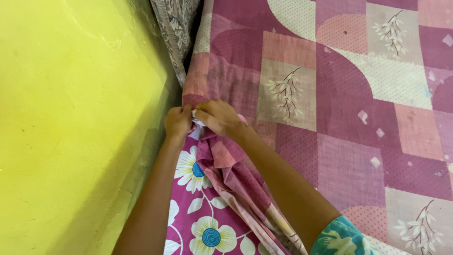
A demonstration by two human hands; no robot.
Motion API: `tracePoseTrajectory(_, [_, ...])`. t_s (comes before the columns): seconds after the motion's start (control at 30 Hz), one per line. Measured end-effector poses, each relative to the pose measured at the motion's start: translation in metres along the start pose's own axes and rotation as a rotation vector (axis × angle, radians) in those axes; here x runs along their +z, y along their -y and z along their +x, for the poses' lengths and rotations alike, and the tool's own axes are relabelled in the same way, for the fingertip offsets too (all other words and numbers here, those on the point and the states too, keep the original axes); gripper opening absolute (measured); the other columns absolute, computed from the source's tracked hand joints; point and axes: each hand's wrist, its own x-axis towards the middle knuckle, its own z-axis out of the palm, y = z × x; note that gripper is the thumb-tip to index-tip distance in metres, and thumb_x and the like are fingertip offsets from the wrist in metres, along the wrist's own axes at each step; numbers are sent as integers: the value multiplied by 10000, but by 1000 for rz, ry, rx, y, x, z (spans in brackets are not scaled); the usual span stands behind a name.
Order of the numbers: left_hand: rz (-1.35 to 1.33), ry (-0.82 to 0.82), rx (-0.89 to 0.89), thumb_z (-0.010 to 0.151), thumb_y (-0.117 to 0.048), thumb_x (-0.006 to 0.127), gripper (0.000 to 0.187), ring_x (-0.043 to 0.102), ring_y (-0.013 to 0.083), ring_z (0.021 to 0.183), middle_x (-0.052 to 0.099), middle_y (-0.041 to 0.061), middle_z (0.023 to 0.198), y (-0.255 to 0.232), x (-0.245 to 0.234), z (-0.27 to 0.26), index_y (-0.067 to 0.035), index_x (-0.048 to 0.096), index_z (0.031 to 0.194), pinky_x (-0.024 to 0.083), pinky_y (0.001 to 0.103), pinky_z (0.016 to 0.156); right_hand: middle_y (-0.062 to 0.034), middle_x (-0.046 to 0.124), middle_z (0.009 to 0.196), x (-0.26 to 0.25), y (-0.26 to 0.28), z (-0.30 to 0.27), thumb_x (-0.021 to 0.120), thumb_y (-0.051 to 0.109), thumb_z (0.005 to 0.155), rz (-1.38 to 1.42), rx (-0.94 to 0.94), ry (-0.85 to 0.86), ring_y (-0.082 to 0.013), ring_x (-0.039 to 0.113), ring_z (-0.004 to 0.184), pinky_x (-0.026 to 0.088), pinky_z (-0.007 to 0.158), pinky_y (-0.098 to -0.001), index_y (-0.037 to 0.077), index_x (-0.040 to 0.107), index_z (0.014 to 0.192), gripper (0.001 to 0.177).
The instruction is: The person folds a pink floral bed sheet on a bed with a patchwork cover. They start by tucking the sheet under the mattress at the head of the bed, then proceed to fold the excess fabric over the top edge and smooth it out.
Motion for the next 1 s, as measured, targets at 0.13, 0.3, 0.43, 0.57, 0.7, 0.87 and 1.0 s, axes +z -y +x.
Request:
tracePoseTrajectory(0.13, [-135,-45,-31,1004,-311,543,380,704,217,547,709,128,747,-15,9,-7,7,723,902,584,363,494,-179,705,775,-4,-6,13,417,354,1044,109,174,-41,-360,708,721,544,727,-482,53,677,935,413])
tracePoseTrajectory(0.3, [-257,-79,71,982,-289,539,310,718,204,634,707,133,825,-18,35,22,-36,716,953,616,339,455,-232,721,881,2,-40,20,488,334,1055,43,142,-183,-372,714,822,542,743,-448,-11,686,991,403])
tracePoseTrajectory(0.43, [80,-206,518,1034,-309,577,311,705,288,726,729,188,875,-16,50,40,-48,745,1018,559,394,622,-187,757,917,-4,-55,25,510,355,1016,242,357,-278,-291,743,846,556,757,-392,10,731,1058,412])
tracePoseTrajectory(0.57, [34,48,442,1017,-339,528,348,730,331,732,712,206,879,-45,39,25,-19,660,1051,570,472,639,-169,764,894,-22,-60,40,492,433,1011,433,517,-170,-253,732,825,567,778,-374,16,745,1071,492])
tracePoseTrajectory(0.7, [49,111,592,1023,-301,518,326,737,273,844,733,166,926,-86,33,12,-30,665,1126,560,431,709,-163,764,922,-27,-66,61,533,532,981,359,505,-99,-224,729,863,567,817,-365,-31,734,1057,603])
tracePoseTrajectory(0.87, [265,234,590,1022,-263,530,289,709,330,796,718,187,907,-83,36,-5,-10,657,1084,536,462,699,-193,730,867,-38,-71,80,658,429,903,463,752,33,-235,684,726,602,748,-403,27,692,1004,416])
tracePoseTrajectory(1.0, [200,185,763,977,-251,610,275,695,382,790,714,219,871,-57,44,-10,10,680,1030,513,494,676,-153,752,867,-37,-54,80,743,368,876,277,795,116,-202,737,696,617,712,-351,19,739,873,349])
